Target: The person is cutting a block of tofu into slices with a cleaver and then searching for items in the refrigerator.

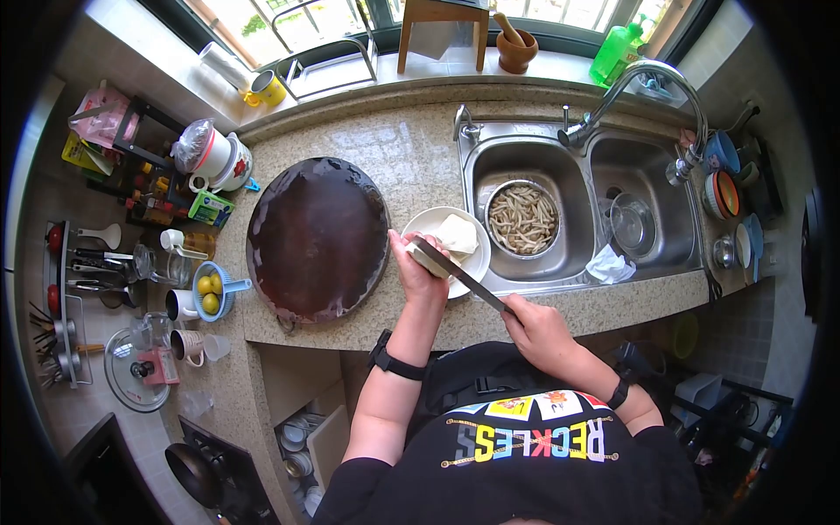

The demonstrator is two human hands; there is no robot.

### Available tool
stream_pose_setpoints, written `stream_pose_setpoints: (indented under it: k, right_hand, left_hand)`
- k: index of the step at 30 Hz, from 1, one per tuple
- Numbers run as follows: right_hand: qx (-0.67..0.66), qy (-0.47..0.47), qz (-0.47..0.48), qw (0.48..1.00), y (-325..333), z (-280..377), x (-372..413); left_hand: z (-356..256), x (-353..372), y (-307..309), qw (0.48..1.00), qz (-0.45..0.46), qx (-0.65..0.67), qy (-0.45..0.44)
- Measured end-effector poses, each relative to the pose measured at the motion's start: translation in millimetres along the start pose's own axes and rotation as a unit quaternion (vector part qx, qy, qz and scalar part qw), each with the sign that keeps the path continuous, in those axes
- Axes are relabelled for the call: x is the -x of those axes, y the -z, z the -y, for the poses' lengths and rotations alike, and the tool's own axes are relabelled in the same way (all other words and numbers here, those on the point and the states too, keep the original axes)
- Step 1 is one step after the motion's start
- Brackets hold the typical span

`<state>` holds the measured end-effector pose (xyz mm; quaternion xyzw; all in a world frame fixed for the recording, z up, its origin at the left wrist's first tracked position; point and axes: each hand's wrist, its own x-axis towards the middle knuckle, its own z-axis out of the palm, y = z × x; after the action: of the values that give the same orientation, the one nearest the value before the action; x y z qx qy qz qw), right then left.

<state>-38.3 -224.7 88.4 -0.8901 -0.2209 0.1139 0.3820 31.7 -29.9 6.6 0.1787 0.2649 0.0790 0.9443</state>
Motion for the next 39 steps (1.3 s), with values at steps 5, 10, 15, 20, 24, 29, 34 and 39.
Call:
stream_pose_setpoints:
  k: [5, 10, 15, 20, 24, 29, 34, 39]
  right_hand:
    - [0.005, -0.001, -0.001, 1.000, -1, 0, 0]
    - [0.033, 0.003, -0.011, 0.999, -2, 3, 3]
    - [0.032, 0.014, -0.022, 0.999, -5, 2, 3]
    - [0.031, 0.016, -0.019, 0.999, -4, 4, 1]
    - [0.042, 0.022, -0.023, 0.999, -6, 3, 1]
    - [0.041, 0.022, -0.029, 0.999, -10, 5, 0]
    - [0.031, 0.025, -0.031, 0.999, -13, 3, -3]
    - [0.023, -0.014, 0.023, 0.999, -9, 4, -6]
  left_hand:
    - [0, 1, -3, 1.000, -0.005, 0.001, -0.015]
    - [-1, 4, -6, 0.999, 0.004, -0.012, -0.035]
    - [-2, 5, -8, 0.999, 0.011, -0.006, -0.046]
    - [-3, 8, -10, 0.999, 0.006, -0.008, -0.045]
    - [-4, 8, -11, 0.998, 0.020, -0.004, -0.053]
    - [-6, 6, -8, 0.997, 0.026, -0.006, -0.068]
    - [-6, 5, -6, 0.997, 0.029, -0.015, -0.075]
    - [-6, 6, -10, 0.997, 0.017, -0.018, -0.067]
